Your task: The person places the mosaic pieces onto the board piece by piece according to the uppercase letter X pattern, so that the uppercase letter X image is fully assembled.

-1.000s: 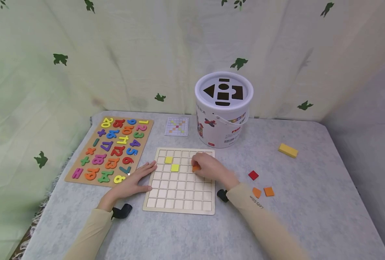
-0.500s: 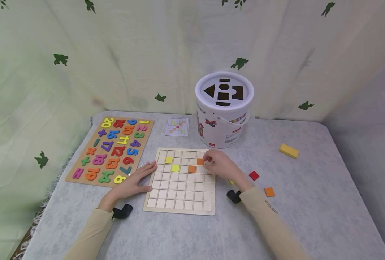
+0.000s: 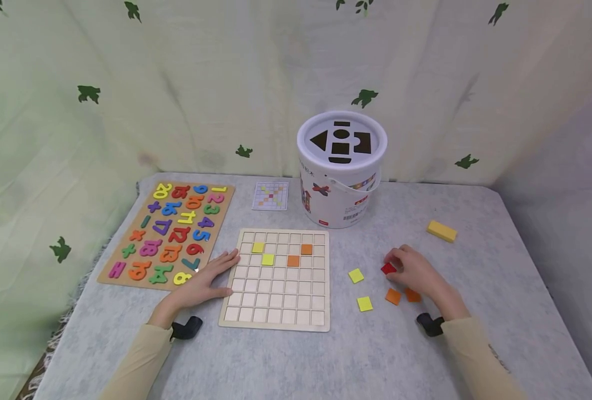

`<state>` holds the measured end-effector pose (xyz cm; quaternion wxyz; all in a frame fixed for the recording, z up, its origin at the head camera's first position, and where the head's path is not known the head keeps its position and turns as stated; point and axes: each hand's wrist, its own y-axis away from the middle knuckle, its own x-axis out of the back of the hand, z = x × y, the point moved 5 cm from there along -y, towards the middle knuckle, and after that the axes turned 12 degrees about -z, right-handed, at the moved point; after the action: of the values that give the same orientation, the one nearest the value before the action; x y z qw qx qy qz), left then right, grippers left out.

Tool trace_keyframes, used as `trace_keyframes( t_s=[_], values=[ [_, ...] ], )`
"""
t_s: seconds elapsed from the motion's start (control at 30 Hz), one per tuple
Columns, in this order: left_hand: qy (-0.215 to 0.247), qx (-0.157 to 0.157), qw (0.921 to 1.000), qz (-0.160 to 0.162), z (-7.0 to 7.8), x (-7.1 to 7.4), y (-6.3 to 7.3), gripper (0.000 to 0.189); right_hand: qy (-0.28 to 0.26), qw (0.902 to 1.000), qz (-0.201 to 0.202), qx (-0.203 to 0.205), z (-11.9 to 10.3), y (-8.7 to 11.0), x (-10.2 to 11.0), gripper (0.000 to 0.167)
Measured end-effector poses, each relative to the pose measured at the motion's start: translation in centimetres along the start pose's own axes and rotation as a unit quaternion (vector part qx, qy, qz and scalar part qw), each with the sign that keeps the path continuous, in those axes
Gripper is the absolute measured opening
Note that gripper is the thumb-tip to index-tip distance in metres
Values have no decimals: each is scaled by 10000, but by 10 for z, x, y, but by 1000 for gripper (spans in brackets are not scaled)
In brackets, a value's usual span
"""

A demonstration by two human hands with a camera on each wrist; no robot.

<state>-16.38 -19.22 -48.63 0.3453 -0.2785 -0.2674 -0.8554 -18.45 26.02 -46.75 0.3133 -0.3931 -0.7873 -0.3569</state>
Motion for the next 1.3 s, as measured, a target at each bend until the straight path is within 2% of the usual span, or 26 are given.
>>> trace_keyframes(
  t_s=[0.13,0.3,0.47,0.53,0.67,0.8,0.93,1.1,1.2,1.3],
  values=[
    [-9,24,10000,8,0,0,0,76,171,9998,8,-36,-1,-4,-3,23],
    [-11,59,10000,7,0,0,-2,76,109,9994,172,274,-19,-17,-4,24],
    [-24,66,10000,-10,0,0,-3,76,-172,9978,44,642,-62,-41,-14,24],
    [-20,56,10000,-11,0,0,-3,76,-206,9954,-72,938,-84,-52,-22,23],
    [-3,19,10000,-6,0,1,-2,75,-40,9850,-271,1704,-129,-71,-39,20],
    [15,3,10000,-3,0,1,-2,75,193,9761,-562,2090,-165,-86,-58,15],
    [53,38,10000,-8,0,1,-2,75,639,9736,-780,2046,-183,-97,-74,13],
    [53,75,10000,-11,0,1,-1,75,985,9736,-727,1929,-192,-103,-82,14],
    [89,77,9999,-11,0,0,-1,74,978,9740,-683,1924,-194,-102,-82,14],
    [108,53,9999,-16,1,0,-1,74,692,9787,-660,1819,-188,-100,-79,15]
  ],
)
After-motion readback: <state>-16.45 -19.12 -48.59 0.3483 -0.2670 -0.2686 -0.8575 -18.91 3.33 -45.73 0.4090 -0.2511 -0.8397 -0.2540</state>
